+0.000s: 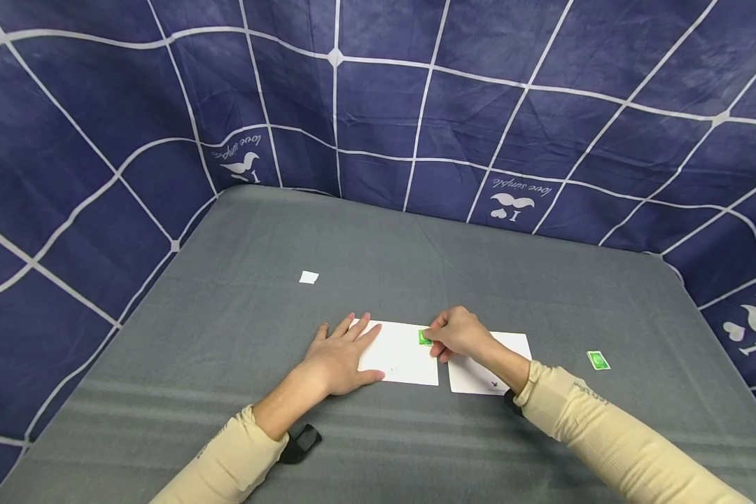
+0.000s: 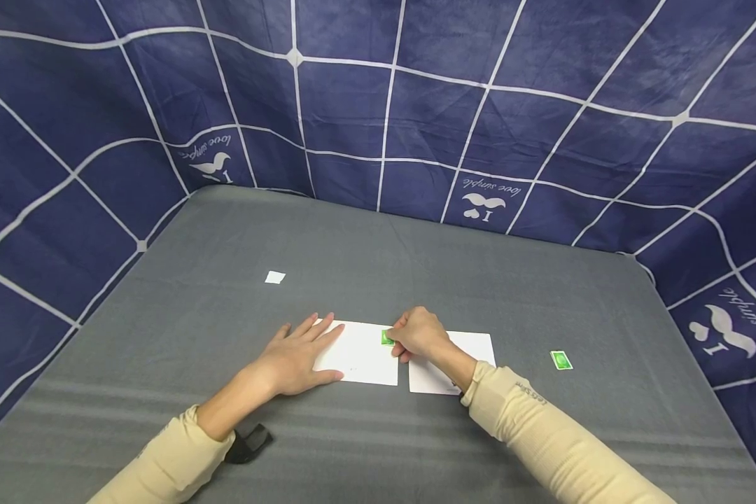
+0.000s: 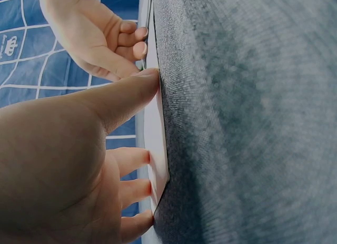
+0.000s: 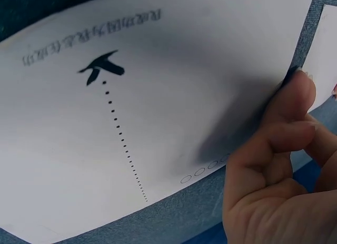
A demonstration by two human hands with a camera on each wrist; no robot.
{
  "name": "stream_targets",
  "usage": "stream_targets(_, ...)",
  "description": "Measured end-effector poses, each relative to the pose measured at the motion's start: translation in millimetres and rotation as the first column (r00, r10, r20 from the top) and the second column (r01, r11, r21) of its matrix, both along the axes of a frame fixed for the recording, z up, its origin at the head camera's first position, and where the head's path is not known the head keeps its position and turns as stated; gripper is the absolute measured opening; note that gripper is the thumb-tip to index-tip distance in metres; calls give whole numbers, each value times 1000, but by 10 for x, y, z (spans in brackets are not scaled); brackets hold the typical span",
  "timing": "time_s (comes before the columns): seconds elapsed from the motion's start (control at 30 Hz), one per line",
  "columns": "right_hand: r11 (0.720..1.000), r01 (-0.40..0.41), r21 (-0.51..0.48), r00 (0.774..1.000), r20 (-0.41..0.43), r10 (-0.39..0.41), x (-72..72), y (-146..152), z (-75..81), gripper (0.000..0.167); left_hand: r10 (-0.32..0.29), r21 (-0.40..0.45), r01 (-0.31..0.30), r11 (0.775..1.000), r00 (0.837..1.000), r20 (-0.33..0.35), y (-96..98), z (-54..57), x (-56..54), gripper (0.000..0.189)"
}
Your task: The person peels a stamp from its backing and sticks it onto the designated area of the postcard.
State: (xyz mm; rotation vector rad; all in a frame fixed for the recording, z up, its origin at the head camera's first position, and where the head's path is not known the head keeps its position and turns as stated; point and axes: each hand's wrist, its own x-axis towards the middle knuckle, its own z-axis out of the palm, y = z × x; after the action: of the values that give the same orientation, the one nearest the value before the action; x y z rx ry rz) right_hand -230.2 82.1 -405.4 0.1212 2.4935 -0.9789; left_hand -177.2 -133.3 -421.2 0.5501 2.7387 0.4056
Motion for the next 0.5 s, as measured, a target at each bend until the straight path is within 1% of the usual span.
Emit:
stream_targets(0.17, 1000, 8, -15, 999, 46, -7, -25, 8, 12, 11, 3, 1, -3, 1000, 1000, 1, -1, 2, -1, 75)
stream_targets(0.37, 1000, -11, 1, 997, 72, 11, -48, 10, 28, 12, 6, -10, -6, 1000, 1000, 2, -1, 5, -3, 75)
stream_targets(0.5, 1000, -3, -4, 997, 81, 4, -51, 12, 29, 12, 5, -19, -4, 1000, 1000, 5, -4, 4, -11, 75)
